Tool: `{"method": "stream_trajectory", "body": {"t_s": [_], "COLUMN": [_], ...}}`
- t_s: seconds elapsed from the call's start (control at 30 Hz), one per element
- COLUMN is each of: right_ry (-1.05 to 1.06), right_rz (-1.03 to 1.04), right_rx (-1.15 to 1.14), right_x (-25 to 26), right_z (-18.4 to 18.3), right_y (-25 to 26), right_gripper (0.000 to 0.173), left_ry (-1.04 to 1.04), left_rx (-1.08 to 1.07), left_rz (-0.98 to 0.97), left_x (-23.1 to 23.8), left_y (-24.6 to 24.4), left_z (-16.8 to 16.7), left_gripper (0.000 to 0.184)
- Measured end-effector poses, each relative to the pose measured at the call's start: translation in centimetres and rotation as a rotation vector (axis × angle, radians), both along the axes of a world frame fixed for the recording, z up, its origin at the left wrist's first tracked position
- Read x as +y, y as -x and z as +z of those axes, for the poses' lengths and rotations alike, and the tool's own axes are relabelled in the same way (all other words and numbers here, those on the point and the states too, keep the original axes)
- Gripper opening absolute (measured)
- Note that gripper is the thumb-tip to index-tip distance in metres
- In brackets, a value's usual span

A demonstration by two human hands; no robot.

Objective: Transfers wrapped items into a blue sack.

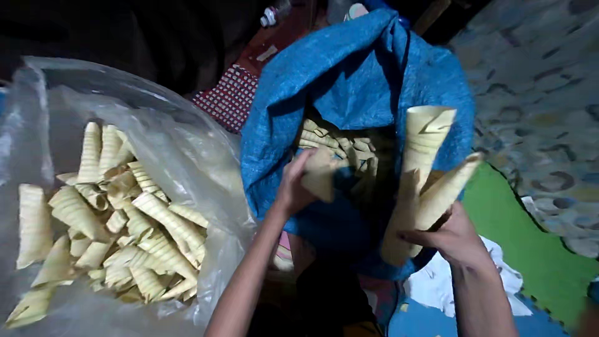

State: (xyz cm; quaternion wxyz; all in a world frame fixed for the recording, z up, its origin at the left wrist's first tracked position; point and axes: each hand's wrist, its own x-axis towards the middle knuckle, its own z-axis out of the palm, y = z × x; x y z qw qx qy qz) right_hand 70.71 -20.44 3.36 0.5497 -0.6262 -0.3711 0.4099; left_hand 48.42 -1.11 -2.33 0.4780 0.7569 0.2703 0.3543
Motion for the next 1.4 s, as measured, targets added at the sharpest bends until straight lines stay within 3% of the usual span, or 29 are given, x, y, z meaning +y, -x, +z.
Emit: {"method": "stream_trajectory", "body": {"t_s": [0.1,0.2,0.3,0.43,0.53,0.6,0.77,0.97,1.07,1.13,1.2,1.3,1.4], "right_ry": [-0.099,-0.117,-0.132,-0.026,0.138,0.187,0.298,0.307,0.137,-0.001,-0.01,0.023,0.093], "right_rz": [-0.089,-0.015,0.109,0.407,0.517,0.509,0.452,0.491,0.457,0.465,0.49,0.551,0.38], "right_rx": [-0.038,0.087,0.284,0.287,0.076,0.01,0.005,0.105,0.204,0.072,-0.022,-0.038,-0.068], "right_x": [1.8,4.9,8.5,13.0,15.5,16.8,19.5,19.1,15.4,12.7,10.5,8.5,9.0], "right_z": [2.2,4.4,5.5,3.8,1.1,-0.3,-2.4,-1.7,0.7,1.9,2.2,0.7,-3.5], "right_y": [3.4,9.9,18.8,28.9,32.9,33.8,34.0,32.0,28.5,25.5,21.8,15.2,7.8], "right_gripper": [0.096,0.093,0.082,0.094,0.095,0.085,0.07,0.072,0.074,0.081,0.091,0.082,0.046], "left_ry": [0.274,0.312,0.311,0.377,0.413,0.317,0.159,0.022,0.126,0.339,0.547,0.651,0.704], "left_rx": [-0.293,-0.478,-0.316,0.115,0.478,0.543,0.505,0.32,0.15,-0.047,-0.252,-0.072,0.138], "left_rz": [0.303,0.768,1.046,1.305,1.247,1.228,1.187,1.181,0.815,0.475,0.244,0.096,0.017], "left_x": [-4.0,-7.3,-8.3,-5.3,-3.2,-2.9,-4.6,-6.4,-8.0,-9.1,-9.2,-8.6,-8.0], "left_y": [6.1,14.4,22.3,28.8,32.7,33.2,30.0,26.5,21.5,17.5,13.7,9.0,4.6], "left_z": [6.2,11.9,15.8,14.8,11.7,10.5,9.1,7.8,8.1,7.3,6.2,5.5,3.9], "left_gripper": [0.053,0.029,0.024,0.055,0.094,0.102,0.08,0.056,0.065,0.075,0.049,0.056,0.055]}}
